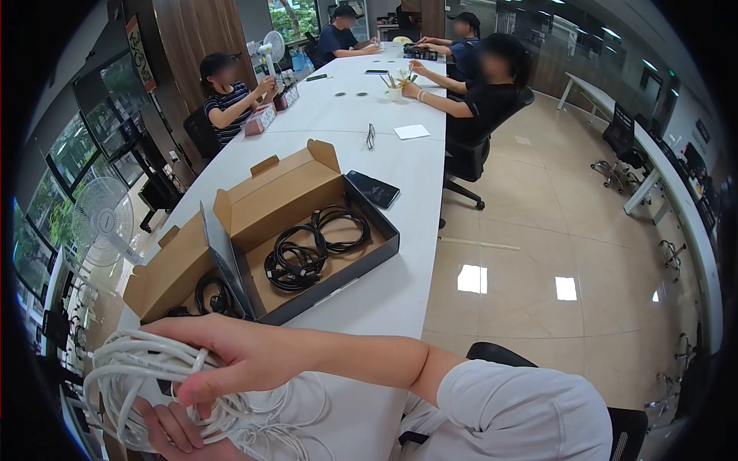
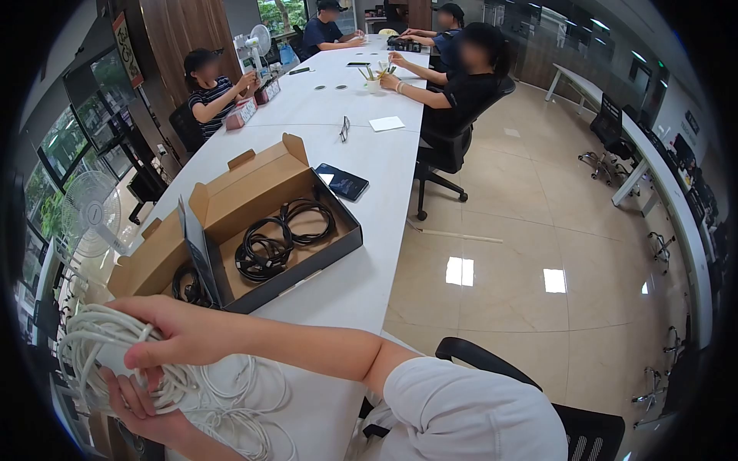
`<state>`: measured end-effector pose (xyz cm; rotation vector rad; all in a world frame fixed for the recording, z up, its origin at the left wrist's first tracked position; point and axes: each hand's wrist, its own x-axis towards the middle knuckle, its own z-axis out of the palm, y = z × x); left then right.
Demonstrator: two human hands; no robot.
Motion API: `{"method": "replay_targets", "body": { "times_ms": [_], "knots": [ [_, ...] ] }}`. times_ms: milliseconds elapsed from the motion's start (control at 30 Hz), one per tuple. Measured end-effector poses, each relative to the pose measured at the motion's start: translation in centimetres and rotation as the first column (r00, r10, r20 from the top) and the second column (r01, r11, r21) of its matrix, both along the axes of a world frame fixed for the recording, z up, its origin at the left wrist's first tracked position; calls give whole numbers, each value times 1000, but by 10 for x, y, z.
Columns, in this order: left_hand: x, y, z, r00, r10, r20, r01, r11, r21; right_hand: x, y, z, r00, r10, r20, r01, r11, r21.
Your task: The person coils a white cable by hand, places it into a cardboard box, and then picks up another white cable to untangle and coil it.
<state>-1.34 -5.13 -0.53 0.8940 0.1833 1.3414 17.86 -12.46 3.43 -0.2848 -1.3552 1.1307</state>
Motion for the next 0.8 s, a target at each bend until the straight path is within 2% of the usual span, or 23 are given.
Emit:
{"method": "replay_targets", "body": {
  "times_ms": [33, 67, 133, 167, 267, 367, 433, 467, 567, 667, 767, 800],
  "knots": [
    [-3, 3, -1, 971, -231, 55, 222, 966, 133, 3, -3, 3, 999, -40, 25, 40, 999, -22],
    [-2, 3, -6, 996, -83, 25, 80, 993, 89, 4, -5, 4, 996, -79, 50, 81, 996, -43],
    [22, -20, 5, 976, 211, -51, -211, 977, 17, 4, 6, -5, 930, -351, 109, 340, 934, 108],
    [26, -25, 6, 967, 240, -79, -237, 970, 52, 3, 11, -8, 868, -481, 121, 456, 870, 187],
    [32, -30, 2, 934, 309, -179, -280, 945, 171, 3, 14, -7, 755, -610, 241, 602, 790, 111],
    [32, -28, -7, 897, 336, -288, -245, 918, 311, -5, 41, -28, 586, -729, 354, 741, 659, 130],
    [36, -30, -12, 880, 348, -322, -204, 891, 407, -12, 60, -45, 535, -751, 386, 766, 624, 154],
    [40, -35, -11, 847, 384, -367, -246, 896, 369, -14, 66, -52, 509, -761, 402, 776, 607, 168],
    [33, -23, -18, 849, 348, -398, -159, 887, 434, -13, 66, -50, 521, -733, 438, 767, 627, 138],
    [29, -27, -13, 856, 347, -384, -162, 884, 439, -12, 61, -47, 434, -783, 446, 797, 564, 215],
    [23, -26, -9, 890, 336, -307, -179, 878, 443, -8, 56, -40, 607, -697, 381, 708, 693, 139],
    [19, -25, -8, 916, 290, -276, -164, 900, 403, -4, 60, -42, 550, -778, 303, 727, 625, 285]
  ]
}}
